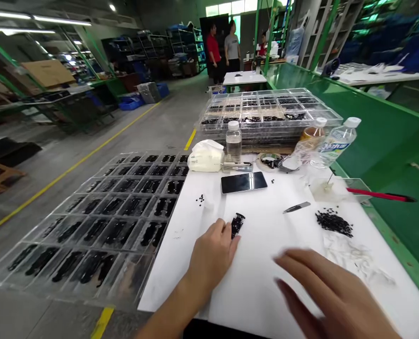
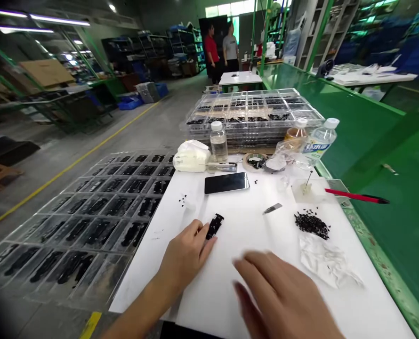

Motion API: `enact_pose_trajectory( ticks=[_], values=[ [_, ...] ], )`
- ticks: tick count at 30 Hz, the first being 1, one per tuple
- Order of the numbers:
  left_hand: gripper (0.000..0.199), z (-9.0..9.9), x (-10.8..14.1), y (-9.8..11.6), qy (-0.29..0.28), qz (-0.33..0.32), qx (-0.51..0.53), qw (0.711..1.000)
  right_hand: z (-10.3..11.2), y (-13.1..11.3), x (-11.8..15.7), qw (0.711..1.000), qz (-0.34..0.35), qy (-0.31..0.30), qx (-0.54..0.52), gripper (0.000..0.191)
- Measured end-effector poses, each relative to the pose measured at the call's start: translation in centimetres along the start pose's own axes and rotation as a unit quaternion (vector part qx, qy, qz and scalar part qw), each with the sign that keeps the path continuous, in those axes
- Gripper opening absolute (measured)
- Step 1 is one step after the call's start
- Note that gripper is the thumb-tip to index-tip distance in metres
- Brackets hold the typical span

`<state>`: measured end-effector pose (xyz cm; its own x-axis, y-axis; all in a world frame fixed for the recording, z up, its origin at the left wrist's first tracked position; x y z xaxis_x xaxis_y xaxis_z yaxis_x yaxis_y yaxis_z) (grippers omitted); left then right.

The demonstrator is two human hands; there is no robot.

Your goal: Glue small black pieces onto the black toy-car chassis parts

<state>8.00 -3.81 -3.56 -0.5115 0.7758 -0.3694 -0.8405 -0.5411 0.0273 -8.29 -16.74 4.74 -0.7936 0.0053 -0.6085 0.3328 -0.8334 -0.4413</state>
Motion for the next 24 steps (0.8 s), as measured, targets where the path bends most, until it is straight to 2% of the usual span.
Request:
enact_pose_trajectory(
  ticks=[1, 2, 3, 5, 6, 7, 9, 11, 14, 16, 19, 21, 24],
  values=[
    [0.015, -0.1, 0.1, 0.3, -0.013, -0.016, 0.008, 1.000, -3.1, 1.0, -2.7, 0.996, -0.053, -0.069, -0.028, 0.032],
    [0.016, 0.0, 0.1, 0.7, -0.024, -0.041, 0.019, 0.999, -6.3, 2.8, -5.3, 0.981, -0.137, -0.131, -0.046, 0.033],
    [0.018, 0.2, 0.2, 1.2, -0.036, -0.073, 0.033, 0.996, -8.8, 4.0, -8.1, 0.971, -0.177, -0.156, -0.047, 0.038],
    [0.027, 0.8, 0.3, 2.5, -0.055, -0.151, 0.062, 0.985, -13.0, 6.2, -13.0, 0.956, -0.215, -0.193, -0.045, 0.057],
    [0.032, 1.0, 0.5, 3.0, -0.061, -0.189, 0.071, 0.977, -14.7, 7.2, -14.7, 0.950, -0.223, -0.215, -0.044, 0.059],
    [0.036, 1.2, 0.7, 3.5, -0.061, -0.221, 0.075, 0.970, -16.0, 8.0, -15.8, 0.944, -0.224, -0.237, -0.047, 0.049],
    [0.043, 1.5, 1.0, 4.1, -0.045, -0.258, 0.070, 0.963, -17.2, 8.8, -16.8, 0.941, -0.207, -0.258, -0.067, 0.027],
    [0.044, 1.6, 1.5, 4.3, -0.027, -0.269, 0.060, 0.961, -16.9, 8.7, -16.5, 0.946, -0.177, -0.256, -0.087, 0.017],
    [0.032, 1.6, 2.4, 5.0, -0.025, -0.275, 0.057, 0.959, -15.3, 8.6, -15.4, 0.953, -0.159, -0.248, -0.071, 0.024],
    [0.040, 1.5, 2.8, 5.5, -0.017, -0.272, 0.052, 0.961, -15.2, 8.6, -15.0, 0.949, -0.148, -0.274, -0.051, 0.036],
    [0.044, 1.2, 3.1, 6.1, 0.010, -0.252, 0.037, 0.967, -17.2, 7.1, -14.9, 0.931, -0.088, -0.352, -0.044, 0.053],
    [0.039, 1.0, 3.2, 6.4, 0.023, -0.237, 0.029, 0.971, -19.1, 5.9, -14.9, 0.916, -0.061, -0.395, -0.023, 0.043],
    [0.034, 0.9, 3.4, 6.7, 0.033, -0.228, 0.017, 0.973, -21.6, 4.4, -14.8, 0.896, -0.059, -0.440, 0.012, 0.024]
  ],
)
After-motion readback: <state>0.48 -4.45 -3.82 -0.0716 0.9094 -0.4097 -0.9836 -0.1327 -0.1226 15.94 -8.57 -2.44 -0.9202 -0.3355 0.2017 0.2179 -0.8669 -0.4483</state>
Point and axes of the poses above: each hand's wrist, its own x-axis away from the middle knuckle, its own z-axis out of the back of the hand, y = z × x, the point moved 9 cm from there along -x, towards the middle knuckle, and after that the axes turned 11 degrees about -x, right-handed, at the moved point
